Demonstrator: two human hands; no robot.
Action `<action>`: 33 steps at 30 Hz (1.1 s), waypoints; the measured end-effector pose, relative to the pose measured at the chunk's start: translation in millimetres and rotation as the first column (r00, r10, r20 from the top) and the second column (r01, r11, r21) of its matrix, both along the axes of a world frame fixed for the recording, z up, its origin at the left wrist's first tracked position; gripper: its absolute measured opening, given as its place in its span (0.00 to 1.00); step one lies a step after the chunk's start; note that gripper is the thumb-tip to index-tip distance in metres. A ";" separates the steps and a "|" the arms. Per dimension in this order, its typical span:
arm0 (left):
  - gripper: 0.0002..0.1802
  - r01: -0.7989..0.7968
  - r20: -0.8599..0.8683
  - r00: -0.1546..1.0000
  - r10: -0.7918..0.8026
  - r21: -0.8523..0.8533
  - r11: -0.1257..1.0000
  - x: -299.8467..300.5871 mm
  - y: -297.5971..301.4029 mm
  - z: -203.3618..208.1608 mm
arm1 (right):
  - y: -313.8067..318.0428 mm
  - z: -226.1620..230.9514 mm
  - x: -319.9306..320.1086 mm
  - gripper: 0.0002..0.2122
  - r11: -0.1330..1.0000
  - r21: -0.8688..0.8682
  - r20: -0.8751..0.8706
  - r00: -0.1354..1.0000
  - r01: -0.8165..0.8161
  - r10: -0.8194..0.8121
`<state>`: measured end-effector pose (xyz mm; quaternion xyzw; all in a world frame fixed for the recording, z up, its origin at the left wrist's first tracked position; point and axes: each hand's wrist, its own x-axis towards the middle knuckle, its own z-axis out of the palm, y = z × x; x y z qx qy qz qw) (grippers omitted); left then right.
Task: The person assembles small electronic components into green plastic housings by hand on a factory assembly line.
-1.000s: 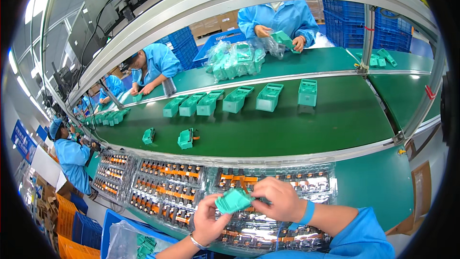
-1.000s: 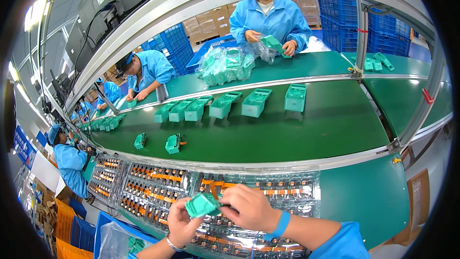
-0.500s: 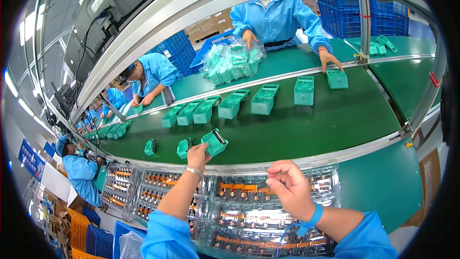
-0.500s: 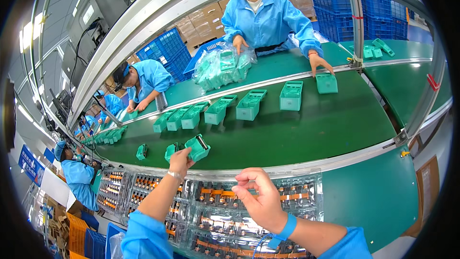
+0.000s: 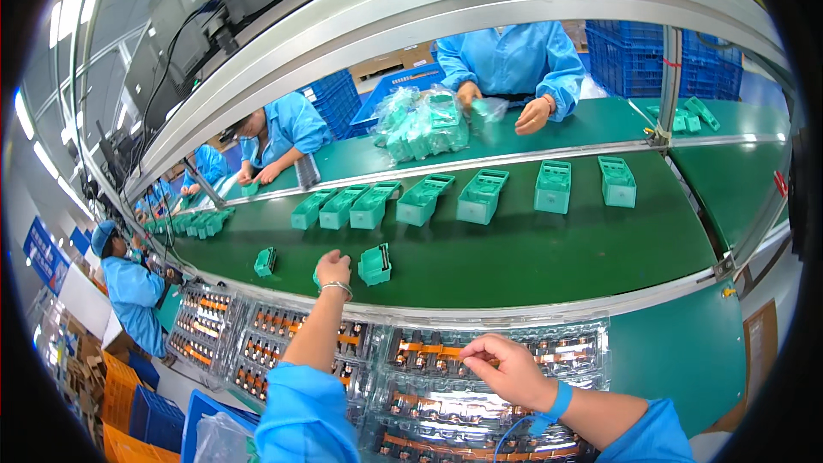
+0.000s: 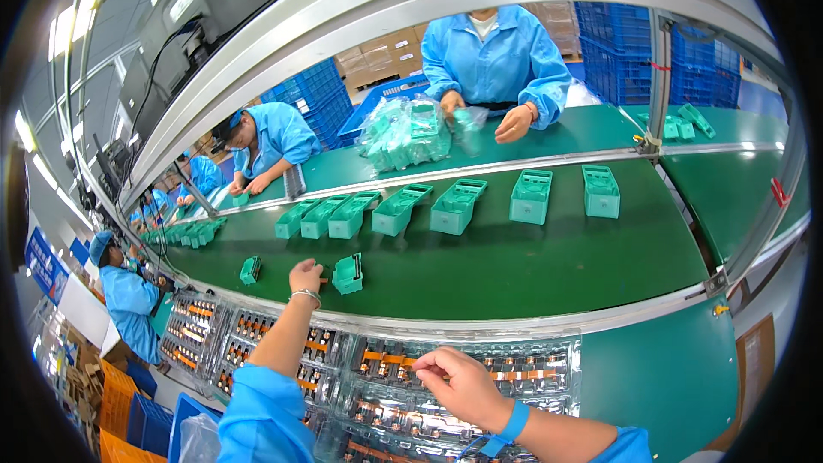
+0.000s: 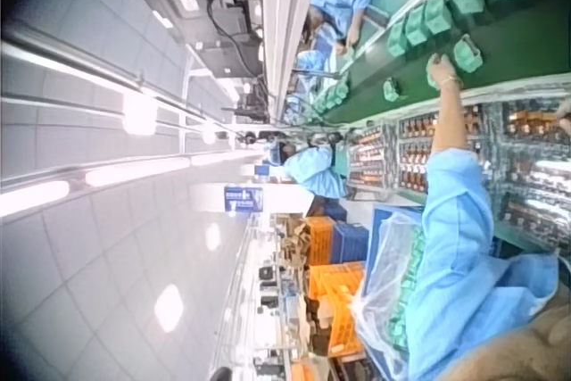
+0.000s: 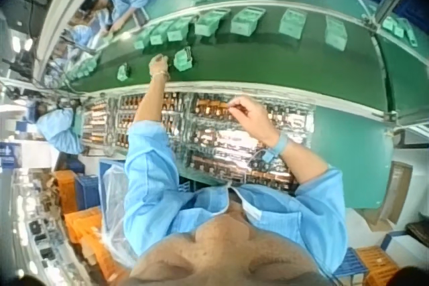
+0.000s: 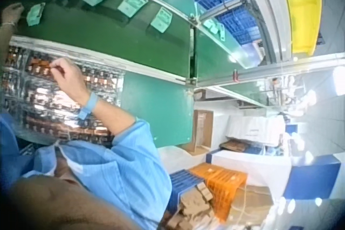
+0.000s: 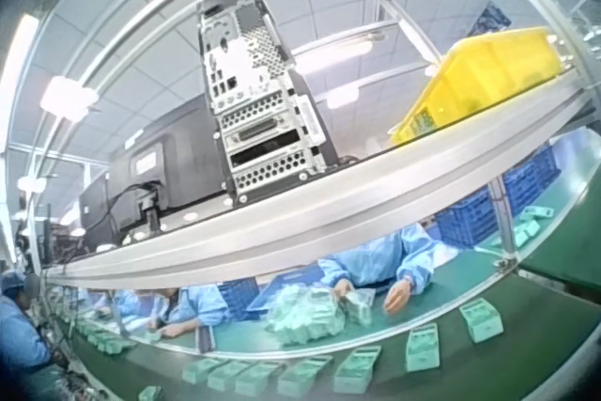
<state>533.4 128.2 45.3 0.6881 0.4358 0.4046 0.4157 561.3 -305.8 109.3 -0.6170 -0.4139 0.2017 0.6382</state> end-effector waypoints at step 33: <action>0.26 -0.160 -0.713 0.626 0.315 0.278 0.947 -566.5 -196.3 -61.5 | 65.6 24.8 -49.8 0.15 0.805 -0.573 0.669 0.654 0.151 0.354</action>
